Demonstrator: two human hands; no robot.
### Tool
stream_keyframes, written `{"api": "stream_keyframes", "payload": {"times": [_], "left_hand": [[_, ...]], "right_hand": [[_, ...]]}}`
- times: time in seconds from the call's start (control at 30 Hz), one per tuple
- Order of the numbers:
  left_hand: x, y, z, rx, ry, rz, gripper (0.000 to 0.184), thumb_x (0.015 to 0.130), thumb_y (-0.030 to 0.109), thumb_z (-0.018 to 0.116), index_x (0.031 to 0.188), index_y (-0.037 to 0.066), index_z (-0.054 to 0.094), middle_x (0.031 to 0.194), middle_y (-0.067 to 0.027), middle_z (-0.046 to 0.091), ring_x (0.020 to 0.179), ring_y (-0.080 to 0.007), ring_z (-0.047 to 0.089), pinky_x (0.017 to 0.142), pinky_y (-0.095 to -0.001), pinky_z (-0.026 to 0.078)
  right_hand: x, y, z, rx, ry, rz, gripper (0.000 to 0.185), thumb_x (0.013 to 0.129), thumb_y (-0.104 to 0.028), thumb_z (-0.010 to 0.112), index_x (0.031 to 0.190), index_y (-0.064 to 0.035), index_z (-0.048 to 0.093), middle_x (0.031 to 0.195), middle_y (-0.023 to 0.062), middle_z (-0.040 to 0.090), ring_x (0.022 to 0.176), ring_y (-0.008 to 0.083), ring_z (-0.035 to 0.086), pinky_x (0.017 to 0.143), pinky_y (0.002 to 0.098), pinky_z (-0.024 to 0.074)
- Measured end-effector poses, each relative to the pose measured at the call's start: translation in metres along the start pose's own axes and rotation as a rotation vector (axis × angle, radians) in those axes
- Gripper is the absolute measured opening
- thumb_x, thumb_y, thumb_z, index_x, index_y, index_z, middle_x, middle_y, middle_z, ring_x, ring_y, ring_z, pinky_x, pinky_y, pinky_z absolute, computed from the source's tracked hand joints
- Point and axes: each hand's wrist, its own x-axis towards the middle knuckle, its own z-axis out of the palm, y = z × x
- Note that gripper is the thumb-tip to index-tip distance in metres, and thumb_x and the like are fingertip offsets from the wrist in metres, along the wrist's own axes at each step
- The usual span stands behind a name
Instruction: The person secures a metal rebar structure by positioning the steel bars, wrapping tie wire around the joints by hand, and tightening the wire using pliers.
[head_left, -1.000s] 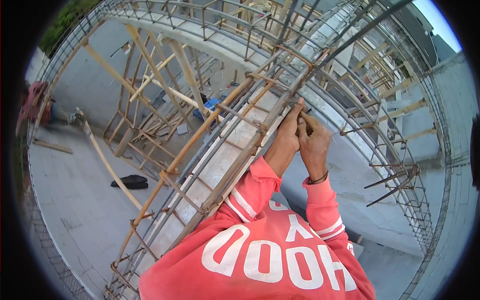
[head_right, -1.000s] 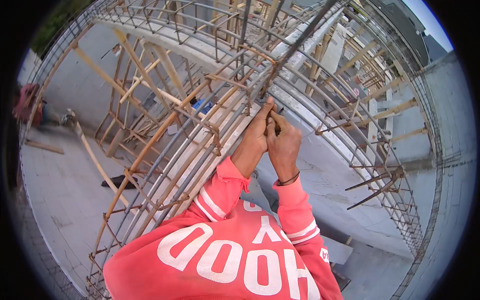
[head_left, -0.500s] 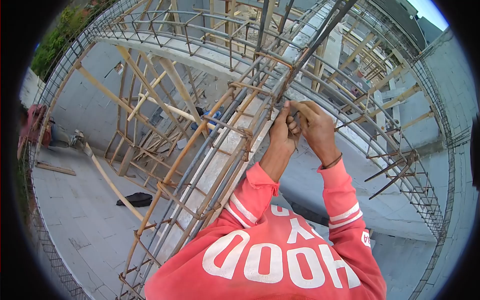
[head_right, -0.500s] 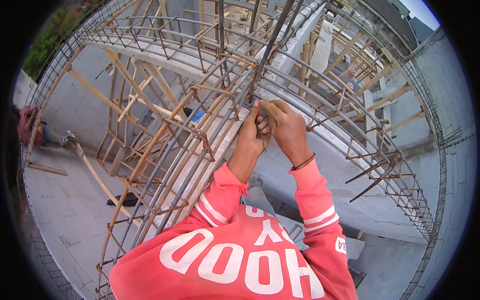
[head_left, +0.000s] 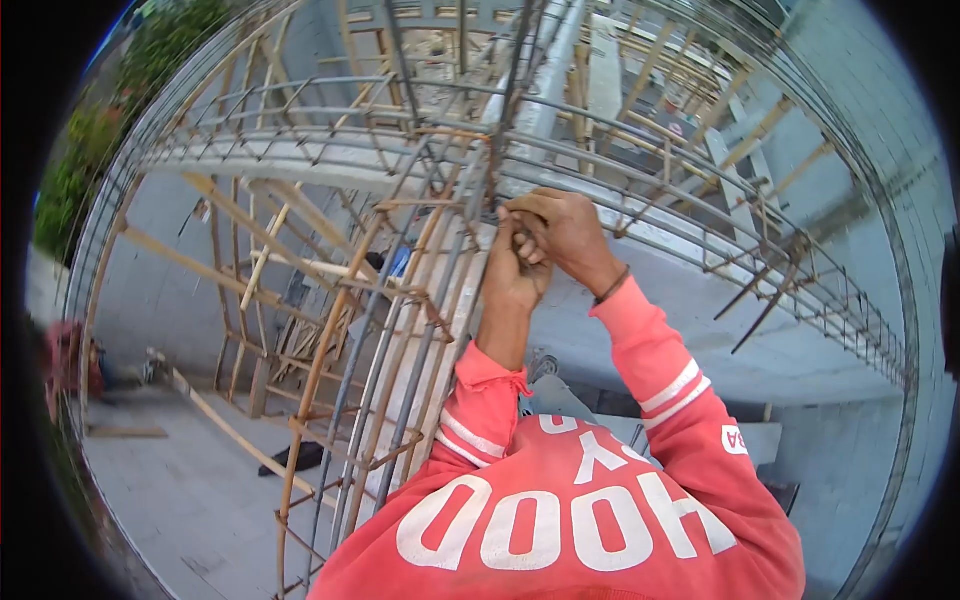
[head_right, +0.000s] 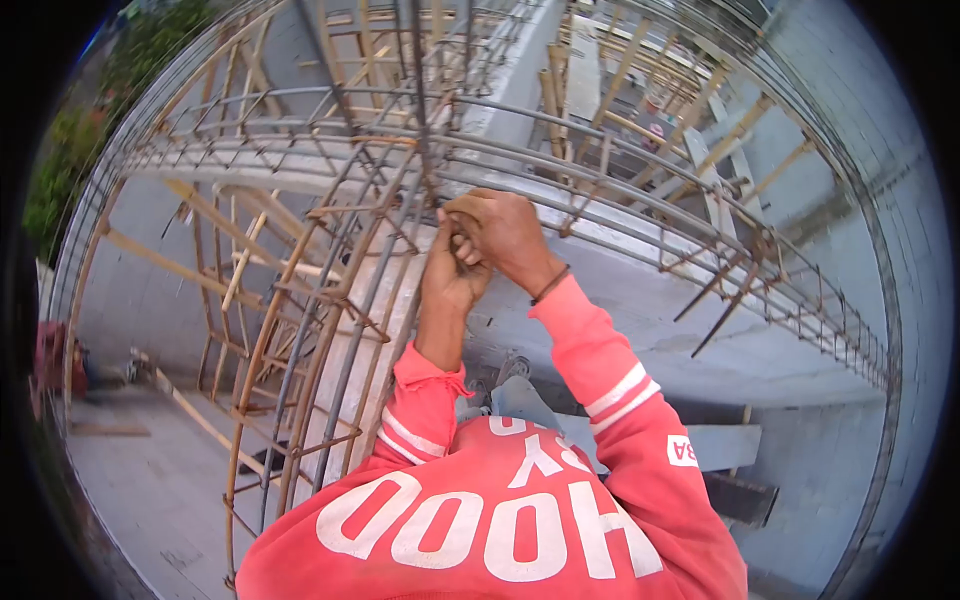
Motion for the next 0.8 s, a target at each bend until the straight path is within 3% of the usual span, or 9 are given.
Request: {"api": "stream_keyframes", "payload": {"times": [0.23, 0.3, 0.4, 0.57, 0.63, 0.67, 0.73, 0.77, 0.8], "left_hand": [[-0.011, 0.004, 0.001, 0.015, -0.016, 0.088, 0.03, 0.109, 0.035, 0.052, 0.093, 0.011, 0.061, 0.07, 0.0033, 0.051, 0.059, -0.0094, 0.048, 0.051, -0.0239, 0.042], [-0.008, 0.008, -0.01, -0.006, -0.016, 0.002, 0.026, 0.11, 0.027, 0.046, 0.098, 0.007, 0.059, 0.075, 0.0, 0.054, 0.063, -0.0122, 0.051, 0.057, -0.0261, 0.046], [-0.019, 0.004, 0.0, 0.07, 0.051, 0.037, 0.022, 0.108, 0.02, 0.049, 0.094, 0.007, 0.06, 0.076, -0.0011, 0.058, 0.063, -0.0124, 0.053, 0.057, -0.0264, 0.046], [-0.039, -0.004, 0.024, 0.337, 0.16, 0.167, 0.016, 0.108, 0.016, 0.044, 0.102, 0.005, 0.054, 0.083, -0.0034, 0.057, 0.065, -0.0142, 0.053, 0.06, -0.0281, 0.045], [-0.047, -0.001, 0.03, 0.71, 0.141, 0.187, 0.013, 0.107, 0.015, 0.045, 0.106, 0.004, 0.052, 0.08, -0.0035, 0.056, 0.065, -0.0128, 0.052, 0.06, -0.0272, 0.044], [-0.049, -0.001, 0.028, 0.697, 0.144, 0.193, 0.013, 0.107, 0.015, 0.045, 0.106, 0.004, 0.052, 0.08, -0.0035, 0.056, 0.065, -0.0128, 0.052, 0.06, -0.0272, 0.044], [-0.051, 0.0, 0.026, 1.372, 0.061, 0.412, 0.014, 0.104, 0.016, 0.049, 0.107, 0.002, 0.05, 0.074, -0.0024, 0.055, 0.062, -0.0116, 0.05, 0.057, -0.0276, 0.041], [-0.051, 0.001, 0.022, 1.36, 0.073, 0.416, 0.014, 0.104, 0.016, 0.049, 0.107, 0.002, 0.05, 0.074, -0.0024, 0.055, 0.062, -0.0116, 0.05, 0.057, -0.0276, 0.041], [-0.05, 0.004, 0.02, 1.409, 0.085, 0.416, 0.02, 0.1, 0.018, 0.052, 0.106, -0.001, 0.05, 0.078, -0.0111, 0.059, 0.066, -0.021, 0.057, 0.064, -0.0362, 0.045]], "right_hand": [[-0.001, -0.017, 0.008, 0.107, 0.117, 0.183, 0.013, 0.088, -0.009, 0.071, 0.101, -0.0077, 0.076, 0.083, 0.0062, 0.073, 0.06, 0.0184, 0.071, 0.054, 0.0307, 0.0566], [0.0, -0.032, -0.002, 0.387, 0.009, 0.498, 0.015, 0.087, -0.007, 0.071, 0.101, -0.0076, 0.076, 0.083, 0.0057, 0.073, 0.061, 0.0161, 0.071, 0.054, 0.0301, 0.0564], [-0.006, -0.019, 0.002, 0.2, 0.079, 0.299, 0.017, 0.086, -0.006, 0.071, 0.101, -0.0072, 0.076, 0.082, 0.0056, 0.073, 0.06, 0.0142, 0.07, 0.052, 0.0294, 0.0561], [-0.009, 0.005, 0.005, 0.03, 0.076, 0.04, 0.019, 0.084, -0.008, 0.074, 0.103, -0.0095, 0.077, 0.088, 0.0078, 0.073, 0.069, 0.0231, 0.072, 0.06, 0.0343, 0.0574], [-0.008, 0.008, 0.004, -0.062, 0.055, -0.005, 0.02, 0.084, -0.017, 0.076, 0.103, -0.0124, 0.076, 0.092, 0.0042, 0.073, 0.073, 0.0266, 0.072, 0.063, 0.0378, 0.0578], [-0.008, 0.011, 0.003, -0.063, 0.044, -0.014, 0.02, 0.084, -0.017, 0.076, 0.103, -0.0124, 0.076, 0.092, 0.0042, 0.073, 0.073, 0.0266, 0.072, 0.063, 0.0378, 0.0578], [-0.007, 0.014, 0.002, -0.063, 0.061, -0.126, 0.022, 0.084, -0.017, 0.076, 0.105, -0.0137, 0.075, 0.092, 0.0028, 0.072, 0.072, 0.0263, 0.071, 0.061, 0.0381, 0.0572], [-0.009, 0.014, 0.003, -0.059, 0.046, -0.134, 0.022, 0.084, -0.017, 0.076, 0.105, -0.0137, 0.075, 0.092, 0.0028, 0.072, 0.072, 0.0263, 0.071, 0.061, 0.0381, 0.0572], [-0.008, 0.012, 0.003, -0.085, 0.053, -0.145, 0.021, 0.083, -0.017, 0.076, 0.105, -0.0141, 0.075, 0.09, 0.0025, 0.071, 0.071, 0.0259, 0.07, 0.06, 0.0378, 0.0568]]}}
